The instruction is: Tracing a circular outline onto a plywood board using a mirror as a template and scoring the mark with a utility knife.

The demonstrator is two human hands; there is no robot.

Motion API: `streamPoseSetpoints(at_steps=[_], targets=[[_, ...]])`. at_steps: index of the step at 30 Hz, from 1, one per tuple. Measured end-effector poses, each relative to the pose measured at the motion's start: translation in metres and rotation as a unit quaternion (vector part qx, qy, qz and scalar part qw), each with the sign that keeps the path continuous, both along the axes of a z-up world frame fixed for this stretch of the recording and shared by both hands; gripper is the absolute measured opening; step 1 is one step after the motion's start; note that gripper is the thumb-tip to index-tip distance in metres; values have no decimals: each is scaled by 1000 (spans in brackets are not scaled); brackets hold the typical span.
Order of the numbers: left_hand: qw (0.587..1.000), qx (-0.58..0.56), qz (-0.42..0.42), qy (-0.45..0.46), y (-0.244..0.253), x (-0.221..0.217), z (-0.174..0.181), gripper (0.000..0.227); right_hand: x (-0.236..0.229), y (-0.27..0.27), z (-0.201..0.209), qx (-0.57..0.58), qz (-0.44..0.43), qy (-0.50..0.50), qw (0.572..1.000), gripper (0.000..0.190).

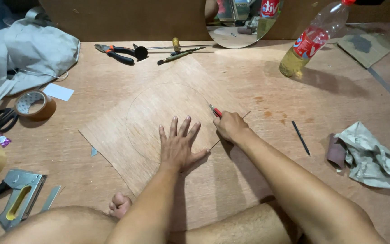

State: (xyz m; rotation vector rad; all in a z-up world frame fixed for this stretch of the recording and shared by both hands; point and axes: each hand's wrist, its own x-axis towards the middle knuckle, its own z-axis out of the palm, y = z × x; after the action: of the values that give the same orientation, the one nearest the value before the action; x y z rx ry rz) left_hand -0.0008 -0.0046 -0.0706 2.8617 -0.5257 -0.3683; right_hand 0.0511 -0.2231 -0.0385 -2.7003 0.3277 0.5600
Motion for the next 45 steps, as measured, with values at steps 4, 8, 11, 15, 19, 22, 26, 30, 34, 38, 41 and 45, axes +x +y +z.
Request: streamPoseSetpoints(at_steps=[4, 8, 11, 15, 19, 22, 26, 30, 34, 38, 41, 45], targets=[[1000, -2, 0, -3, 0, 0, -2, 100, -1, -4, -16, -5, -5, 5, 1000, 60], [1000, 7, 0, -8, -1, 1, -4, 101, -3, -6, -21, -3, -15, 18, 1000, 61], [1000, 18, -3, 0, 3, -8, 4, 101, -14, 2, -12, 6, -13, 30, 999, 62], [1000, 21, -1, 3, -4, 2, -4, 104, -4, 0, 6, -7, 15, 30, 999, 62], [999, 12, 26, 14, -20, -1, 9, 105, 22, 2, 1, -39, 53, 33, 997, 60], [999, 25, -15, 22, -10, 0, 8, 119, 32, 0, -3, -50, 82, 34, 995, 57], [998, 22, -54, 29, -4, 1, 18, 105, 38, -12, -22, -49, 83, 28, 995, 58], [999, 12, -36, 34, -3, -6, 28, 105, 28, -10, -38, -5, 41, 11, 999, 59], [999, 6, -25, 23, -5, -4, 22, 104, 33, -19, -52, 14, 25, -5, 1000, 59], [1000, 6, -19, 22, -5, -6, 24, 102, 21, -11, -35, 17, 7, 6, 1000, 58], [1000, 9, -19, 21, -2, -4, 22, 102, 12, -8, -27, 25, -2, 10, 1000, 58], [1000, 9, -18, 23, -5, -5, 18, 101, 1, -10, -23, 24, -8, 17, 1000, 59]])
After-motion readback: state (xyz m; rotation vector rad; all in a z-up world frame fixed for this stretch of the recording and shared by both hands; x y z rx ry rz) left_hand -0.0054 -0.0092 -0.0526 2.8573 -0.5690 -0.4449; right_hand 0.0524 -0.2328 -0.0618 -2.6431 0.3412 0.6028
